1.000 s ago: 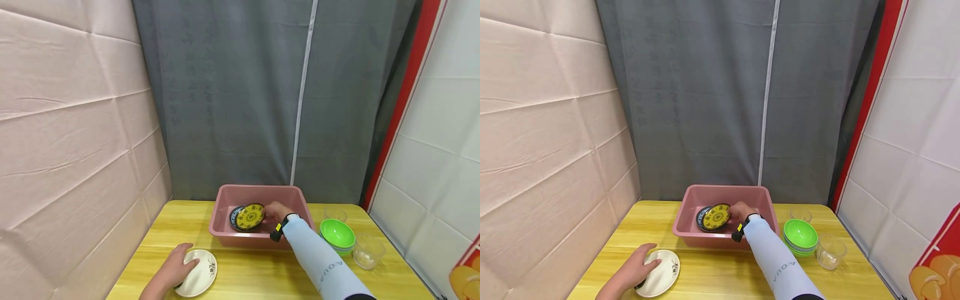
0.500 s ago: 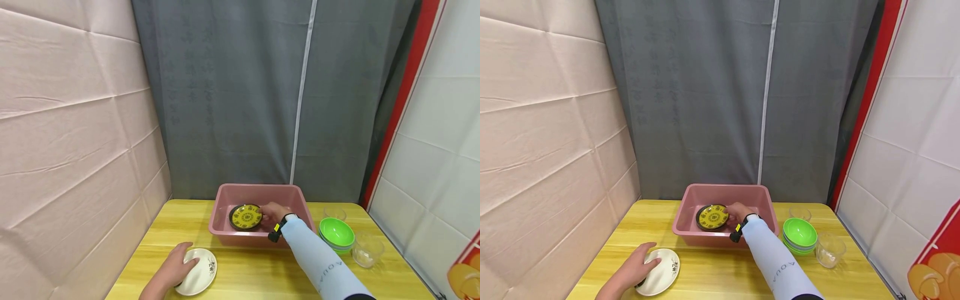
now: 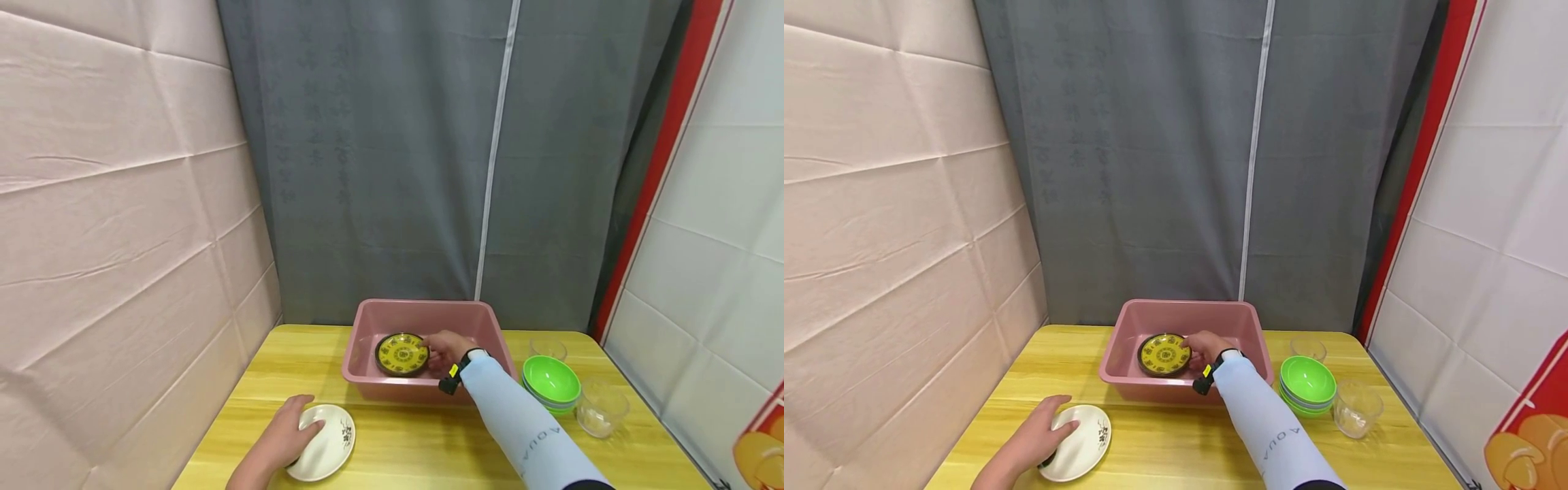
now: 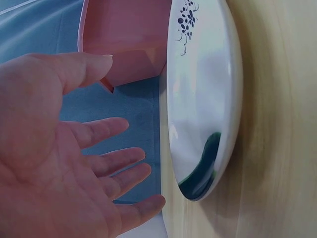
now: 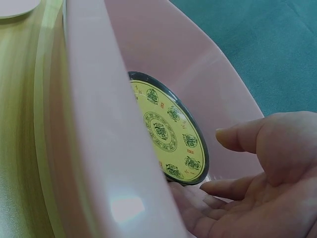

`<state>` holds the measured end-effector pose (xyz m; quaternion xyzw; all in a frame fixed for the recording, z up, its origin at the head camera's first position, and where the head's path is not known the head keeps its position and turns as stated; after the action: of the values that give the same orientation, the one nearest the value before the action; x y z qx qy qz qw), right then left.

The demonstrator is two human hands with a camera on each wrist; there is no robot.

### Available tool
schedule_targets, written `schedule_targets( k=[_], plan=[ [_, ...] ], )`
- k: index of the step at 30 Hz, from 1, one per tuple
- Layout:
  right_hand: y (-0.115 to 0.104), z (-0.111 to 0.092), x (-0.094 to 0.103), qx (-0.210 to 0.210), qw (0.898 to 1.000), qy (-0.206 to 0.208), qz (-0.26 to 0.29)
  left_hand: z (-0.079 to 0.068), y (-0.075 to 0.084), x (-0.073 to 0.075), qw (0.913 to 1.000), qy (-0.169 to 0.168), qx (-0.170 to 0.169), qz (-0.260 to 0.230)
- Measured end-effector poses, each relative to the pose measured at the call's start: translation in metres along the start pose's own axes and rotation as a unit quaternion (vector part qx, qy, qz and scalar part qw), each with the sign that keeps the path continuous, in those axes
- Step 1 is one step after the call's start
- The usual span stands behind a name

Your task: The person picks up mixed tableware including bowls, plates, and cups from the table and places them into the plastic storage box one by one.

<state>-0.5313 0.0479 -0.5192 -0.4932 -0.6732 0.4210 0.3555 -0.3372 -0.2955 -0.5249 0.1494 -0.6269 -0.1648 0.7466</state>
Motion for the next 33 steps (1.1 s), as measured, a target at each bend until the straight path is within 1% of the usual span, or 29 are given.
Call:
schedule_targets(
  k=[7, 10, 14, 16, 19, 21, 23, 28, 33],
  plan=[
    [-0.005, -0.004, 0.0, 0.021, 1.0, -0.006, -0.012, 0.002, 0.003, -0.001, 1.0, -0.004, 0.0, 0.003],
    [-0.005, -0.004, 0.001, 0.021, 1.0, -0.012, 0.0, 0.003, 0.003, -0.002, 1.0, -0.003, -0.002, 0.005],
    [-0.006, -0.004, 0.004, 0.024, 1.0, -0.012, -0.008, 0.004, 0.004, -0.003, 1.0, -0.006, -0.005, 0.006],
    [-0.01, -0.007, 0.007, 0.036, 0.999, -0.008, -0.028, 0.004, 0.004, -0.003, 0.9999, -0.007, -0.007, 0.006],
    [-0.019, -0.018, 0.01, 0.066, 0.996, -0.006, -0.063, 0.004, 0.004, -0.002, 0.9999, -0.007, -0.007, 0.006],
    [-0.027, -0.029, 0.014, 0.093, 0.991, -0.001, -0.1, 0.004, 0.004, 0.0, 0.9999, -0.006, -0.007, 0.008],
    [-0.033, -0.043, 0.017, 0.117, 0.985, 0.002, -0.124, 0.004, 0.004, 0.001, 0.9999, -0.006, -0.008, 0.008],
    [-0.042, -0.088, 0.033, 0.187, 0.968, 0.027, -0.164, 0.005, 0.006, 0.005, 0.9998, -0.007, -0.009, 0.013],
    [-0.039, -0.136, 0.054, 0.268, 0.94, 0.06, -0.202, 0.005, 0.009, 0.007, 0.9998, -0.008, -0.012, 0.016]
  ],
)
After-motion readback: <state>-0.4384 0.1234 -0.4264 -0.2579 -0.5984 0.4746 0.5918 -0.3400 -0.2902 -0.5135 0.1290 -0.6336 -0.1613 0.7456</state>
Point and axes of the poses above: each hand's wrist, its own z-axis towards the middle knuckle, its own x-axis out of the back of the hand, y = z × x, the point moved 9 cm from there along z, towards the middle knuckle, and after that the axes turned 12 degrees about z, right-handed, at the moved point
